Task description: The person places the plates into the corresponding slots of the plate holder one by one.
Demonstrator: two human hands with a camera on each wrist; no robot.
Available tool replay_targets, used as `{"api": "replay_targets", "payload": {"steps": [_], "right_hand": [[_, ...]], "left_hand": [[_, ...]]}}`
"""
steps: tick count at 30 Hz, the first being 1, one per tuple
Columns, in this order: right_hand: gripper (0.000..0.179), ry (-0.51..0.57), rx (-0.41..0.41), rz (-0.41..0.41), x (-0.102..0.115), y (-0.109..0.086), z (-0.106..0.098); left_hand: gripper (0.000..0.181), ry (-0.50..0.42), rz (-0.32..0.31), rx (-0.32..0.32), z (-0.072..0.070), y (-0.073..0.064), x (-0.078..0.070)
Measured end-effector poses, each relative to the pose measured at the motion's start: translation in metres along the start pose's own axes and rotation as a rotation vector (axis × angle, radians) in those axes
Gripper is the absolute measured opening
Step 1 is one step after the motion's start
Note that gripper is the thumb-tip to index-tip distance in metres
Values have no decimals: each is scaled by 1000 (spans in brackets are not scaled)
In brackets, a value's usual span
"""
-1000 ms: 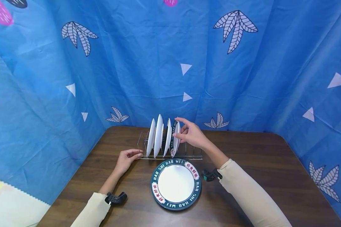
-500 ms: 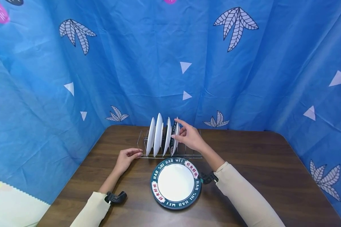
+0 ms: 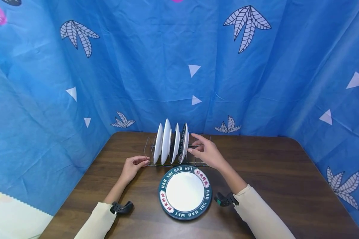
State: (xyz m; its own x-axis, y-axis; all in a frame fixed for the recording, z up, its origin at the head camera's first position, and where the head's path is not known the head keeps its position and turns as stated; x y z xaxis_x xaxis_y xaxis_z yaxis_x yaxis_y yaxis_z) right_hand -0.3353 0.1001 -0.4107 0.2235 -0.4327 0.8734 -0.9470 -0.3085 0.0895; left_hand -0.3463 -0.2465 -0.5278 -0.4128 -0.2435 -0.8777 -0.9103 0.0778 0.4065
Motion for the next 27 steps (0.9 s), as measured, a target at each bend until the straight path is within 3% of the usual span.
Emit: {"api": "replay_targets", "payload": {"steps": [8, 14, 27], "right_hand": [[54, -21, 20, 32, -17, -36, -6], [44, -98, 43, 86, -34, -55, -4], [47, -188, 130, 125, -66, -68, 3]], "left_hand": [[16, -15, -12, 1, 0, -2, -4], [14, -25, -4, 0, 1, -2, 0], [14, -12, 11, 2, 1, -1, 0]]}}
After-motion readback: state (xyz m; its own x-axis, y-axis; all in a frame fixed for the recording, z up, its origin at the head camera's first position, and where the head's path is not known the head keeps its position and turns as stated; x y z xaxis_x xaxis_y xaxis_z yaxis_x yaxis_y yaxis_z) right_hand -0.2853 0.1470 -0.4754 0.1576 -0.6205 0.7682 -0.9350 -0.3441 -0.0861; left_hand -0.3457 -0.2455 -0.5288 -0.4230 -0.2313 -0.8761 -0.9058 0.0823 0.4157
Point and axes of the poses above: each hand's wrist, its own y-axis towards the middle knuckle, its own z-axis out of the palm, x = y × z, the point moved 6 cm from there along y, towards the middle knuckle, and after that the axes turned 8 degrees about z, right-handed, at the moved point
